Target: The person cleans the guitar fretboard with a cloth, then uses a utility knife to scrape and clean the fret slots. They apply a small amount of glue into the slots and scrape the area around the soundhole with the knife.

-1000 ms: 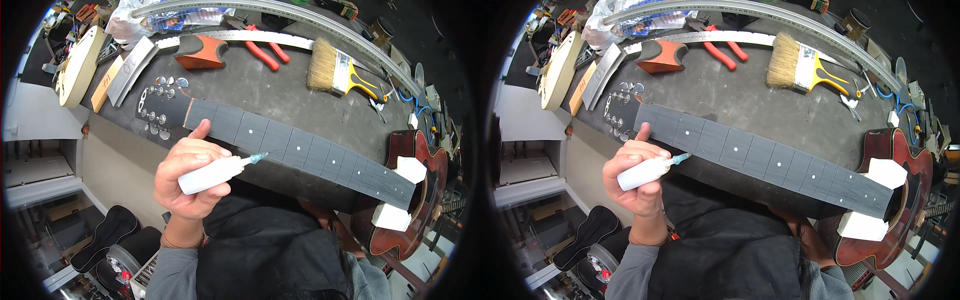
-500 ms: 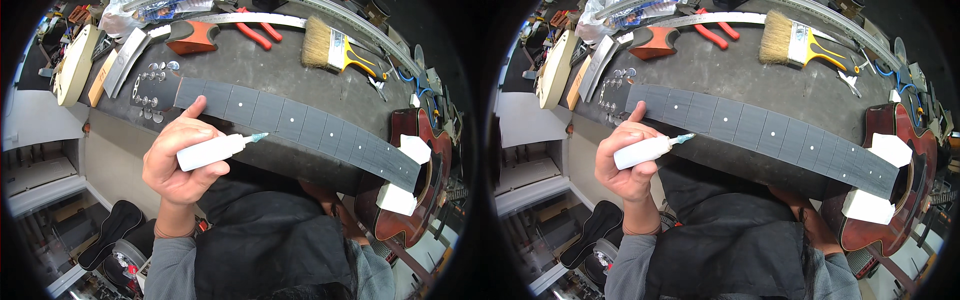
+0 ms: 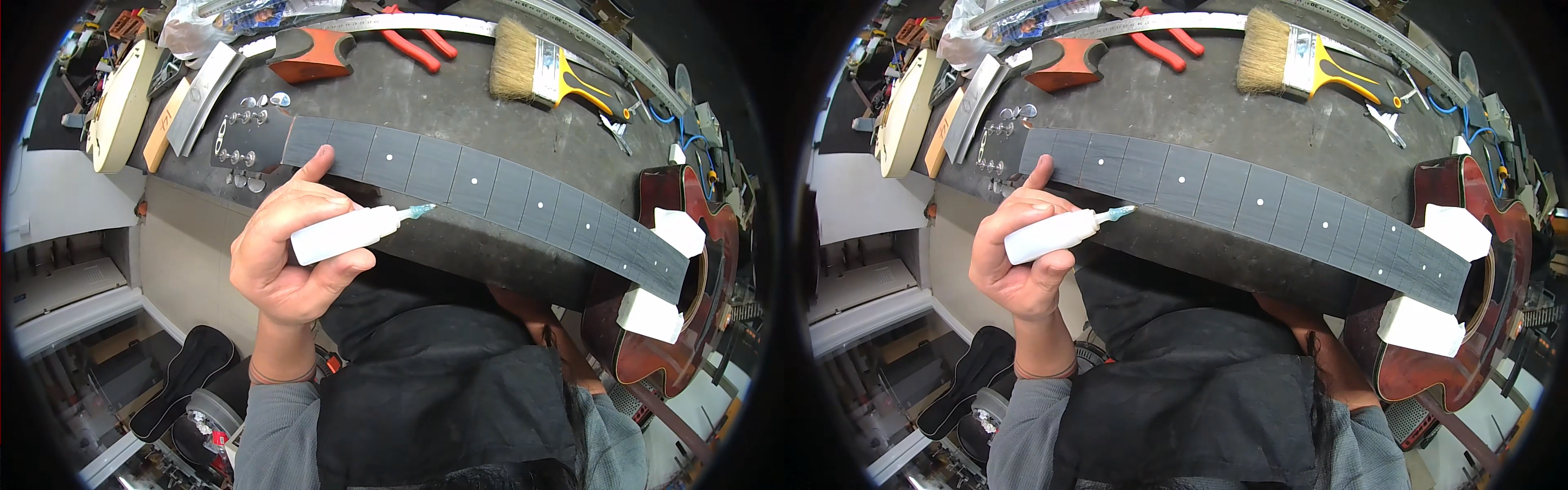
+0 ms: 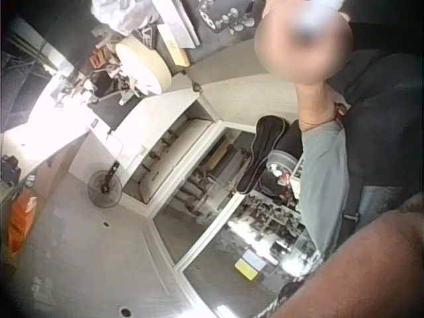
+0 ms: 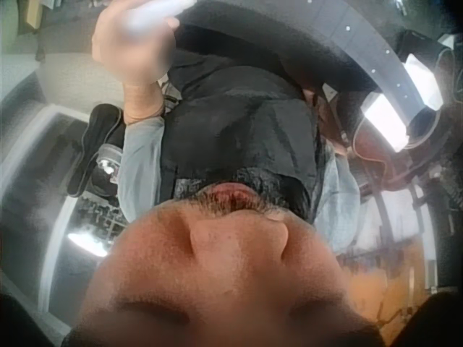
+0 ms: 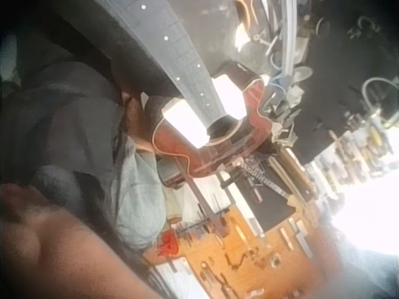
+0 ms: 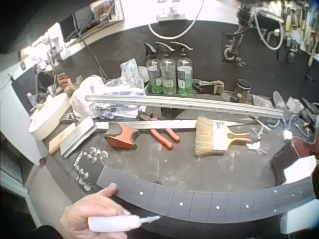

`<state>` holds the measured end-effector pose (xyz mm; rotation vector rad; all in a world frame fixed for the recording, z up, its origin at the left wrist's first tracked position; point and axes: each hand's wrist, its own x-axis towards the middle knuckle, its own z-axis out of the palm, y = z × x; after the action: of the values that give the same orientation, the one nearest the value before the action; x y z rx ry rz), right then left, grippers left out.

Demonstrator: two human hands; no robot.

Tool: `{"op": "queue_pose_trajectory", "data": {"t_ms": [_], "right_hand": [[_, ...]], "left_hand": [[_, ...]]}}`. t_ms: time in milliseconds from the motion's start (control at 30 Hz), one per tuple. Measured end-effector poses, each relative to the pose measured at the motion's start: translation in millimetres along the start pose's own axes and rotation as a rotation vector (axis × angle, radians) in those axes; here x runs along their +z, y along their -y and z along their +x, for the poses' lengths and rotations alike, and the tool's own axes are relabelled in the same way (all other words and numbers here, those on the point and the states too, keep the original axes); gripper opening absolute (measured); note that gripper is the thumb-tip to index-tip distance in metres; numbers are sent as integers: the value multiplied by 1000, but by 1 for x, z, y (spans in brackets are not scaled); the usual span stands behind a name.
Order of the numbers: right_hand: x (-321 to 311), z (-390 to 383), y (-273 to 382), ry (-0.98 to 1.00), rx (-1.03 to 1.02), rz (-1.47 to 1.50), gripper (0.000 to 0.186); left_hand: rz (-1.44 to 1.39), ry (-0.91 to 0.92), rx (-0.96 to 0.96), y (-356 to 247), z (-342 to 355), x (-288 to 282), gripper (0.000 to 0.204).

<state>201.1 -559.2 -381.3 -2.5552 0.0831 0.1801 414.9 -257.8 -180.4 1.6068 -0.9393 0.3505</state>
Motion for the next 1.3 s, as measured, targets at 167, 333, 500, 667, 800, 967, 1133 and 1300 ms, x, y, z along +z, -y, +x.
{"op": "queue_pose_trajectory", "data": {"t_ms": [167, 333, 500, 667, 800, 967, 1133, 1300], "right_hand": [[-5, 2, 3, -29, -44, -40, 34], [1, 0, 1, -100, -73, -67, 33], [-3, 1, 3, -92, -111, -89, 27], [5, -1, -6, -113, -142, -109, 25], [-1, 3, 3, -60, -61, 24, 27], [-9, 2, 11, -109, -52, -69, 31], [-16, 5, 21, -128, -48, -112, 32], [-20, 10, 30, -131, -88, -149, 33]], "left_hand": [[30, 10, 9, 0, -1, 0, 54], [-11, -27, -2, 0, -2, 2, 55], [-163, -209, -92, 5, -9, -1, 55], [-375, -319, -156, 7, -17, -5, 52], [-383, -395, -164, 5, -35, 3, 49], [-237, -380, -126, 7, -79, 16, 49], [-186, -353, -300, 4, -135, 29, 46], [-178, -312, -330, 17, -191, 41, 42]]}}
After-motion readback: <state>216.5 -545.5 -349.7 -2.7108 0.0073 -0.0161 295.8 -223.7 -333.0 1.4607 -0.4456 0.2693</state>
